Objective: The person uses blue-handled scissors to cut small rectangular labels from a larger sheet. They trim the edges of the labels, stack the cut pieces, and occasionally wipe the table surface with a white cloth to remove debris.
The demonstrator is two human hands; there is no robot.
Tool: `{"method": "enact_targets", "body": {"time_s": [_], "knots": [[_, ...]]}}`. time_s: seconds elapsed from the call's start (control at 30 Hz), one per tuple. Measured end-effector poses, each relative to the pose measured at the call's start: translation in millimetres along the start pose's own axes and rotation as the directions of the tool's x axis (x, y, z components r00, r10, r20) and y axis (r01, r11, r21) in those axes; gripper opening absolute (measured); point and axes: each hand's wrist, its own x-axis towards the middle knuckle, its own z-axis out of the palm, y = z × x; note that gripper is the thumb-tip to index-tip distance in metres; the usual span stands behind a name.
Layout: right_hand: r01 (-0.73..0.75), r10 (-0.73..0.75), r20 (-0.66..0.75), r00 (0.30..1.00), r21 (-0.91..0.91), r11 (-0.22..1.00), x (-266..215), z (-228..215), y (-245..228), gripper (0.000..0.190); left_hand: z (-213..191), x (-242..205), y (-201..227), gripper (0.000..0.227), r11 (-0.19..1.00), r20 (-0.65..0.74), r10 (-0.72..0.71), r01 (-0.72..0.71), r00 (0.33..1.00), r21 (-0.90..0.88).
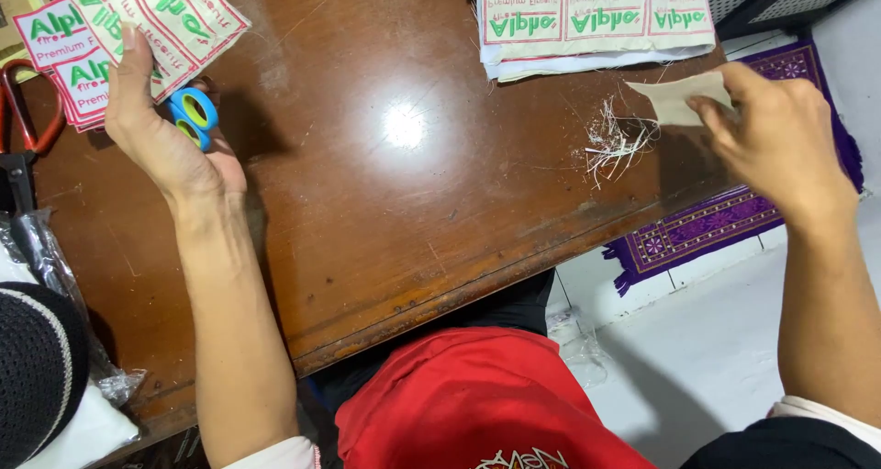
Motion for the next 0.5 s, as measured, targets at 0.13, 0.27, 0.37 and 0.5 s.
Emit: {"method": "enact_targets", "body": {"time_s": [0.13,0.27,0.37,0.5], "knots": [[-0.083,0.093,-0.046,0.995,0.182,0.98,6,33,33,0.032,0,1,-3,0.031,1.0,0.006,0.014,-0.014,1.0,-0.017],[0.004,-0.032,-0.404,0.914,-0.069,0.998,0,52,36,0.014,0,4,-14,0.036,0.999,0.021,0.011,-0.01,1.0,-0.044],[-0.055,0.002,-0.392,0.92,-0.126,0.99,-4,53,18,0.025,4,-2,-19,0.037,0.999,0.091,0.02,-0.016,0.996,-0.052],[-0.165,0.168,-0.051,0.984,0.054,0.985,-1,48,1,0.032,4,-7,-42,0.028,0.986,0.322,0.162,-0.163,0.933,-0.023]]}}
